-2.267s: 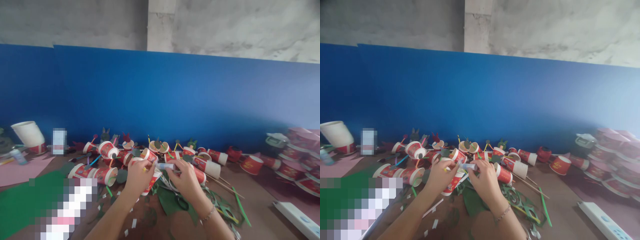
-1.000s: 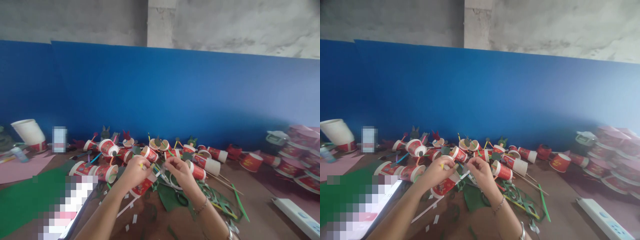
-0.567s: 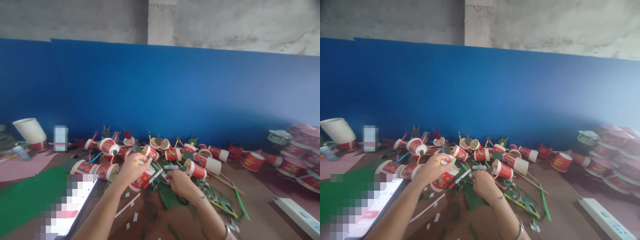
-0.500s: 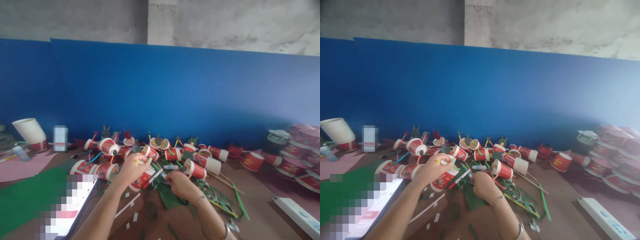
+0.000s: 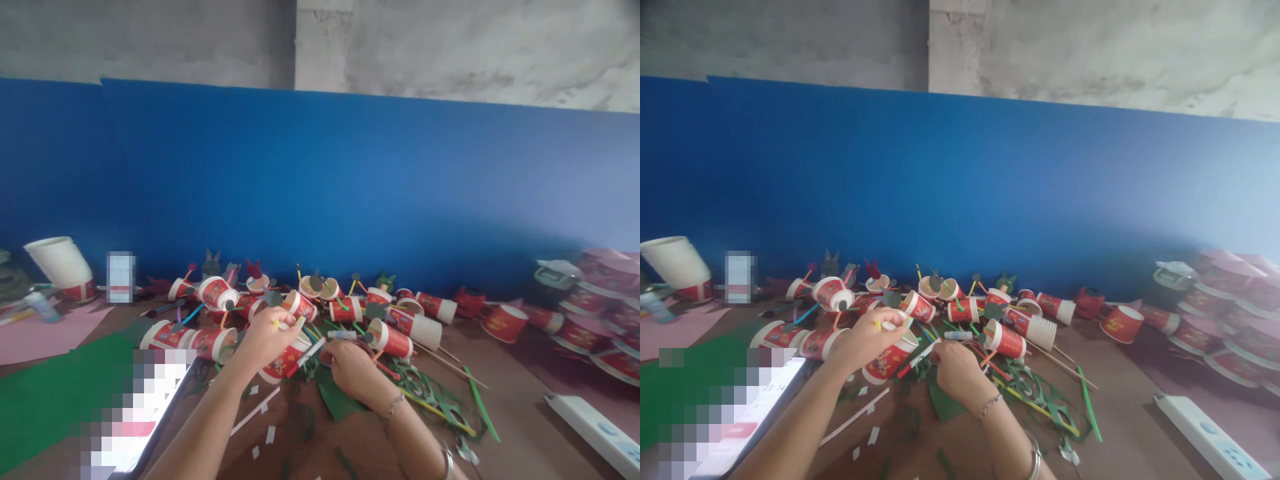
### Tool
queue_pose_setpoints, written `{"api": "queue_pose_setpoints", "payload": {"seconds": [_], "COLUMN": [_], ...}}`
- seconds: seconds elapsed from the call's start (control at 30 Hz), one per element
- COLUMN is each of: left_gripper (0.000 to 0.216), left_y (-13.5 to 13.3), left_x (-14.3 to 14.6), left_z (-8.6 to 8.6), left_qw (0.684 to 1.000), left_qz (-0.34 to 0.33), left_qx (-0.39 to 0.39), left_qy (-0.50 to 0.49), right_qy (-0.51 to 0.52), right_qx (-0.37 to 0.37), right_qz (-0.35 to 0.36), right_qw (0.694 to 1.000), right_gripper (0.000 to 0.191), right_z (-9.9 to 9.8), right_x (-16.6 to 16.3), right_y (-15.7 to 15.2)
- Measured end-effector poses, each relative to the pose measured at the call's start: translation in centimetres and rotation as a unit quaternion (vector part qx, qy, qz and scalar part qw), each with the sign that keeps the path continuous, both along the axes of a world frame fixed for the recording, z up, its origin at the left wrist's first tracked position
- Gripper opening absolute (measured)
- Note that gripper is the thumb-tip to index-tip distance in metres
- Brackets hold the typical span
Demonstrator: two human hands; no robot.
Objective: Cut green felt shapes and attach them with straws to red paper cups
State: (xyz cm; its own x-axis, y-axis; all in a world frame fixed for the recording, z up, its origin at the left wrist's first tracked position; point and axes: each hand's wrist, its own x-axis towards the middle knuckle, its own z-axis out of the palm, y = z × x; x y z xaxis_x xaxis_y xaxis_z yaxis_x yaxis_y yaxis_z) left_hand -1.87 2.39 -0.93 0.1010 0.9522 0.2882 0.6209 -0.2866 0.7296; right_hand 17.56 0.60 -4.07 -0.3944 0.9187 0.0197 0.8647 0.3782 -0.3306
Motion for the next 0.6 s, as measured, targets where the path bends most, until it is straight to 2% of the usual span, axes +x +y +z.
{"api": "queue_pose_setpoints", "payload": {"seconds": [0.13,0.2,0.3,0.5,0.6], "left_gripper": [0.013,0.013,0.012,0.015,0.018], "left_y": [-0.1,-0.1,-0.2,-0.2,-0.2], "left_x": [0.0,0.0,0.1,0.2,0.3], "left_z": [0.2,0.2,0.3,0.5,0.2], "left_qw": [1.0,1.0,1.0,1.0,0.998], "left_qz": [0.0,-0.004,-0.007,0.005,0.014], "left_qx": [0.0,0.001,0.0,-0.016,-0.058], "left_qy": [0.009,0.007,0.005,-0.006,-0.028], "right_qy": [-0.036,-0.072,-0.098,-0.101,-0.082], "right_qx": [-0.077,-0.102,-0.102,-0.111,-0.107], "right_qz": [0.027,0.016,0.005,-0.002,-0.017], "right_qw": [0.996,0.992,0.99,0.989,0.991], "right_gripper": [0.019,0.026,0.037,0.029,0.027], "right_z": [-1.1,-1.6,-1.9,-1.7,-1.9], "right_x": [-1.7,-2.8,-4.1,-4.6,-4.3], "right_y": [-1.2,-1.8,-2.5,-2.8,-2.5]}}
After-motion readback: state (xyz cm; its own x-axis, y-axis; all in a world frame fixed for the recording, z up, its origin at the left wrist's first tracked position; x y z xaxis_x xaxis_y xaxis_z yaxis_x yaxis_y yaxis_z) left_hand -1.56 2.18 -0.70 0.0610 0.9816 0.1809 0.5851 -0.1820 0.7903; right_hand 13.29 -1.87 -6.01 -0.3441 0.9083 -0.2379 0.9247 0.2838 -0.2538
